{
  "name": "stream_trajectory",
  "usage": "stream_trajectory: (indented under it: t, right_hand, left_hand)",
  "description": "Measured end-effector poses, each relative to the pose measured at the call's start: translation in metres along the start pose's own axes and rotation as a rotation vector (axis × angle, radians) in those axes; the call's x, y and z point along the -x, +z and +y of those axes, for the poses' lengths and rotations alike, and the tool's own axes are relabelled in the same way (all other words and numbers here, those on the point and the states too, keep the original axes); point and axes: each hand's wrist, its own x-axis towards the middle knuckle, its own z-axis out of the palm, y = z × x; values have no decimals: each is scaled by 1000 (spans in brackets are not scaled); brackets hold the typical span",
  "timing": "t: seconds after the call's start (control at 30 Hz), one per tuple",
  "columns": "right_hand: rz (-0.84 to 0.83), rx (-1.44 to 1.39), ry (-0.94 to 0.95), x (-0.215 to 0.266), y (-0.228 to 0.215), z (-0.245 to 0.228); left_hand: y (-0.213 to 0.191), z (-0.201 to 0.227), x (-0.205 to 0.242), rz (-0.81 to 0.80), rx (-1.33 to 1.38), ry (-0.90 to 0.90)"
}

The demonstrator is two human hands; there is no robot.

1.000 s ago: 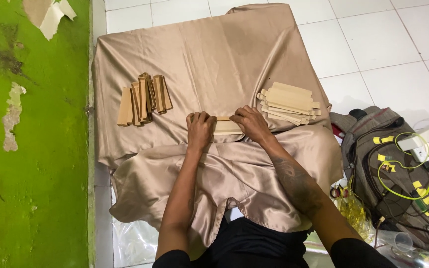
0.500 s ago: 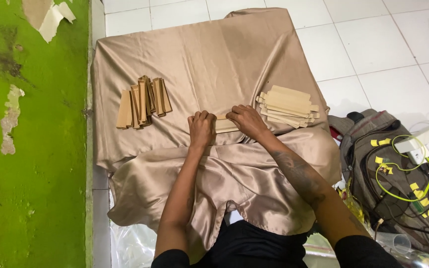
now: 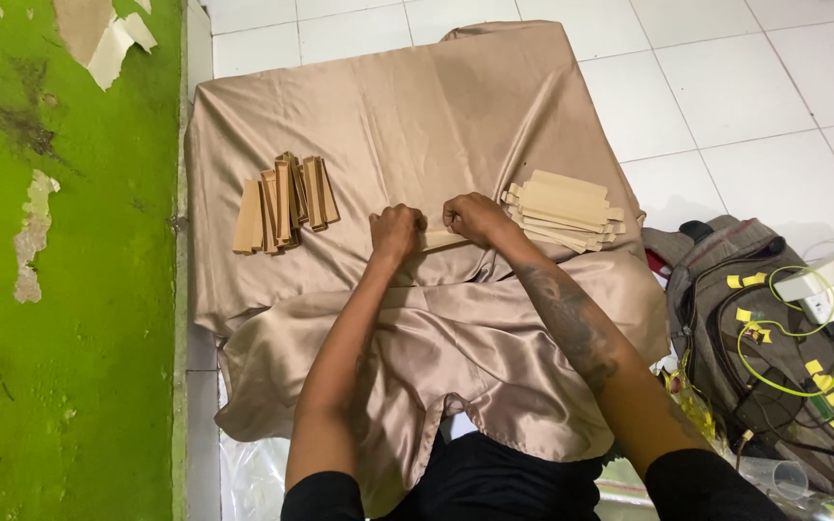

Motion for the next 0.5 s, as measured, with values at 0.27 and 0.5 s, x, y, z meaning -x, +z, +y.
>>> stream_trajectory:
  t: [0.27, 0.5]
  right_hand:
    - [-125, 0, 18, -13, -12, -4]
    - [197, 357, -399, 35, 7, -30]
  left_hand:
    - [-29, 5, 36, 123, -152, 272]
    - [-22, 4, 49, 130, -226, 406]
